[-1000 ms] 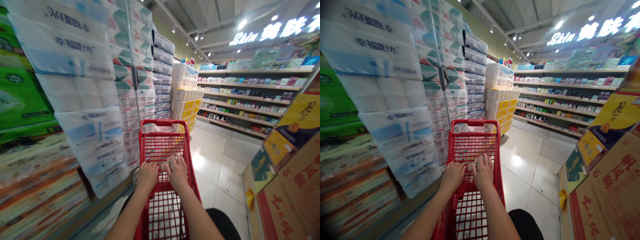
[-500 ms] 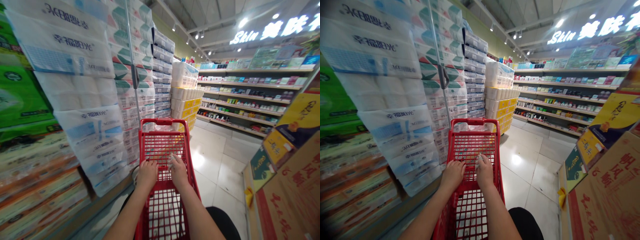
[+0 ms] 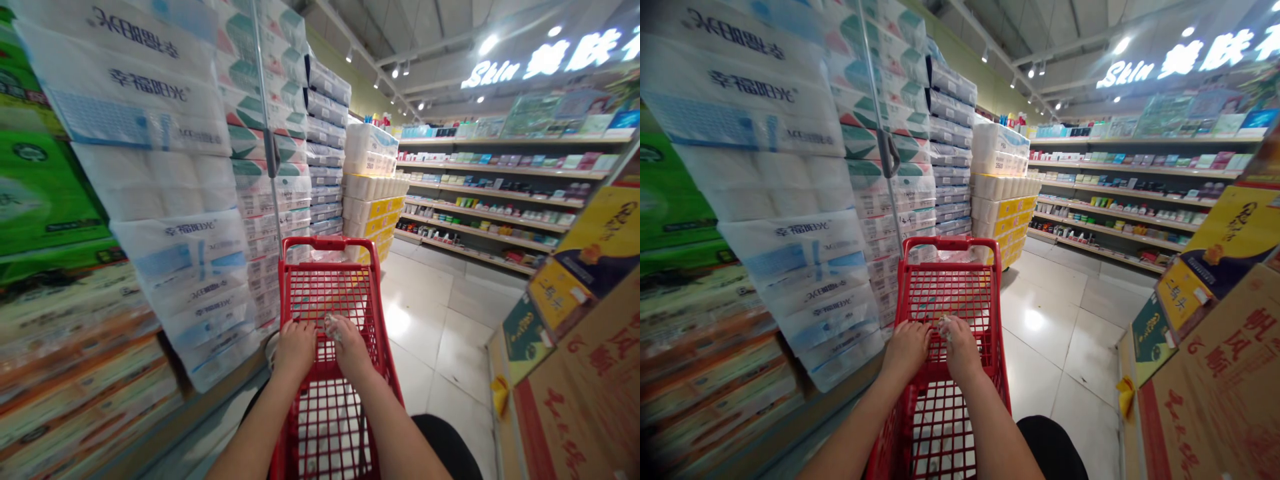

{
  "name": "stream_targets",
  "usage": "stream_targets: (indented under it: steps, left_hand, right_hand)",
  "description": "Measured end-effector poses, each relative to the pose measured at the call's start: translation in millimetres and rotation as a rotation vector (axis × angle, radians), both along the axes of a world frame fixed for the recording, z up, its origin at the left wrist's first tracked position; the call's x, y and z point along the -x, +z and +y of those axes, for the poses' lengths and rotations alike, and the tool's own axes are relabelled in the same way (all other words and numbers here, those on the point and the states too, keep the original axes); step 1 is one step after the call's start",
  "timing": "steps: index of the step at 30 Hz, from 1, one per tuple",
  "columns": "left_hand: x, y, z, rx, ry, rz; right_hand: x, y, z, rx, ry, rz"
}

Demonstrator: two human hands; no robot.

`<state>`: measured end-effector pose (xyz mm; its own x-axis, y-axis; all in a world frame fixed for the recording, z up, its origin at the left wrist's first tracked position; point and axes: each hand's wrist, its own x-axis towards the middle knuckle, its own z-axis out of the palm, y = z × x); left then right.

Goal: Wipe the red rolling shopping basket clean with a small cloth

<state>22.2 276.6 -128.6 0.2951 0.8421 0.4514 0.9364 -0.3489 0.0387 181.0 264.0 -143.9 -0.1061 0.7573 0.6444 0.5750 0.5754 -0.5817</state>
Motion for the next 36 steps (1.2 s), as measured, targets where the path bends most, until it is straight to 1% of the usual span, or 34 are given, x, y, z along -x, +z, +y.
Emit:
stream_targets:
  steps: [1, 2, 6, 7, 8, 10, 12, 14, 16, 17, 18, 19, 20, 22, 23, 24, 25, 28, 29, 30, 31, 34, 35, 36]
  left_hand:
    - [0, -0.2, 0, 0.001, -0.002, -0.003]
    - [0, -0.4, 0, -0.001, -0.003, -0.007]
    - [0, -0.6, 1, -0.001, 0.001, -0.034]
    - [0, -0.6, 1, 0.001, 0.003, -0.038]
    - [0, -0.7, 1, 0.003, 0.004, -0.040]
    - [0, -0.8, 1, 0.005, 0.005, -0.035]
    - [0, -0.5, 1, 0.007, 0.008, -0.024]
    - [0, 0.4, 1, 0.012, 0.007, -0.017]
    - [0, 1.7, 0, 0.025, 0.004, -0.011]
    - [0, 2.2, 0, 0.030, 0.003, -0.010]
    - [0, 2.6, 0, 0.032, 0.003, -0.011]
    - [0, 2.7, 0, 0.029, 0.003, -0.013]
    - [0, 2.6, 0, 0.023, 0.003, -0.016]
    - [-1, 1.8, 0, 0.008, 0.003, -0.022]
    - [-1, 1.2, 0, 0.005, 0.005, -0.023]
    - [-1, 0.6, 1, 0.003, 0.008, -0.022]
    - [-1, 0.1, 1, 0.002, 0.011, -0.020]
    - [0, -0.5, 2, -0.001, 0.011, -0.005]
    - [0, -0.4, 2, -0.001, 0.009, 0.000]
    - [0, -0.1, 1, -0.003, 0.006, 0.004]
    - [0, 0.2, 1, -0.006, 0.004, 0.005]
    - [-1, 0.9, 0, -0.011, 0.010, 0.002]
    - [-1, 1.0, 0, -0.011, 0.012, 0.003]
    - [-1, 1.0, 0, -0.010, 0.013, 0.005]
  right_hand:
    - [1, 1.2, -1, 0.003, -0.002, -0.020]
    - [1, 2.8, -2, 0.007, -0.044, -0.044]
    - [-4, 10.5, -4, 0.043, -0.396, -0.148]
    - [-5, 11.9, -5, 0.051, -0.444, -0.169]
    - [-7, 12.6, -6, 0.057, -0.461, -0.183]
    - [-8, 12.2, -7, 0.064, -0.439, -0.185]
    - [-6, 10.4, -7, 0.058, -0.383, -0.157]
    - [-3, 8.4, -7, 0.040, -0.270, -0.121]
    - [0, 7.2, -7, 0.026, -0.104, -0.111]
    - [1, 7.0, -7, 0.023, -0.043, -0.113]
    - [0, 6.8, -6, 0.022, -0.018, -0.113]
    - [-1, 6.8, -5, 0.021, -0.038, -0.106]
    - [-2, 6.7, -4, 0.019, -0.097, -0.091]
    - [-6, 6.0, -2, 0.015, -0.257, -0.052]
    - [-7, 5.5, -1, 0.016, -0.314, -0.043]
    - [-7, 4.7, -1, 0.018, -0.338, -0.044]
    - [-7, 3.9, -1, 0.020, -0.329, -0.052]
    - [-3, 2.0, -1, 0.011, -0.196, -0.095]
    - [-2, 1.8, -1, 0.006, -0.173, -0.100]
    - [-2, 1.9, -1, 0.003, -0.182, -0.095]
    - [-2, 2.2, -1, 0.002, -0.222, -0.080]
    - [-6, 3.5, 0, 0.015, -0.375, -0.022]
    - [-6, 3.7, 0, 0.021, -0.379, -0.017]
    - [-5, 3.8, 0, 0.025, -0.349, -0.020]
